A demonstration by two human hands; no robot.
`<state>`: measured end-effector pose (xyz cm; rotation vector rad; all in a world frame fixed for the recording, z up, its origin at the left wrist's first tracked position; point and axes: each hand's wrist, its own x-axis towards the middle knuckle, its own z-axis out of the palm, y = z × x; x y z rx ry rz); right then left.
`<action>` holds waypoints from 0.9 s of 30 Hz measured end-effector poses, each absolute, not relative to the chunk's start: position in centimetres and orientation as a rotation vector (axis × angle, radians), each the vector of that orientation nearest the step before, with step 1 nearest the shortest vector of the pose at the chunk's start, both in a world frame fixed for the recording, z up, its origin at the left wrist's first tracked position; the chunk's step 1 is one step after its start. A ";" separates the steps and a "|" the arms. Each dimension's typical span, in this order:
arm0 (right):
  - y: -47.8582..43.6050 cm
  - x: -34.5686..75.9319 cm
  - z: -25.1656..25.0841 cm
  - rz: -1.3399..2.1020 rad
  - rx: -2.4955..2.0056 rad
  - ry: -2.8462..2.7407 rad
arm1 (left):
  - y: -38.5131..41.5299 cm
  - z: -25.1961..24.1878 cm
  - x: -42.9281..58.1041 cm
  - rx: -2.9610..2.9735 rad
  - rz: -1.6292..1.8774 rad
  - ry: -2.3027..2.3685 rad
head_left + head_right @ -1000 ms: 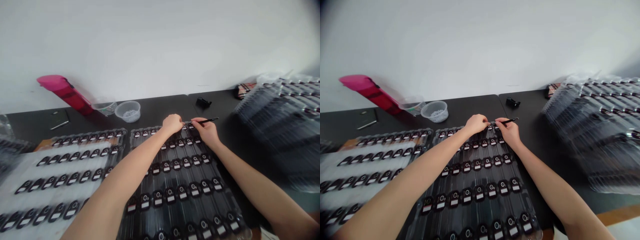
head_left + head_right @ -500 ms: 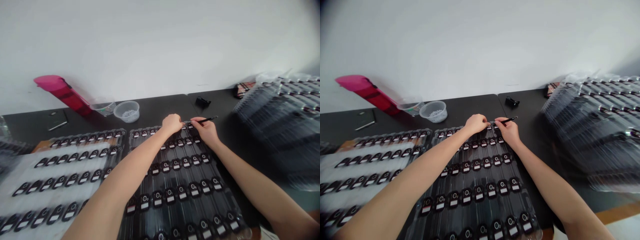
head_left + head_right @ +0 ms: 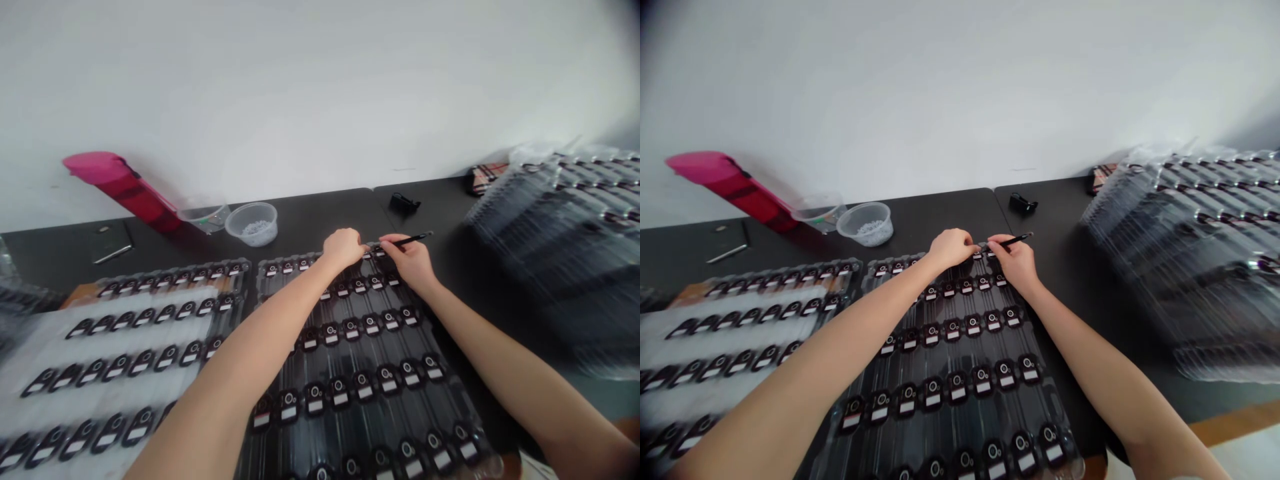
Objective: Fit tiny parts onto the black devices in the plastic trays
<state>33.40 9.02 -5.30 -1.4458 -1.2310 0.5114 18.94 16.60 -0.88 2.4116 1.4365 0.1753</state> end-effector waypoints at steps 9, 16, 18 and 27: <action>9.1 33.4 -5.4 0.521 -1.446 -1.228 | 16.6 -1.0 19.0 2.429 0.187 1.438; 9.0 33.3 -5.3 0.511 -1.456 -1.238 | 16.5 -1.1 19.2 2.450 0.186 1.458; 9.0 33.4 -5.3 0.513 -1.449 -1.237 | 16.4 -1.1 19.2 2.453 0.192 1.463; 8.6 33.6 -4.4 0.525 -1.336 -1.030 | 16.4 -0.9 19.3 2.427 0.177 1.481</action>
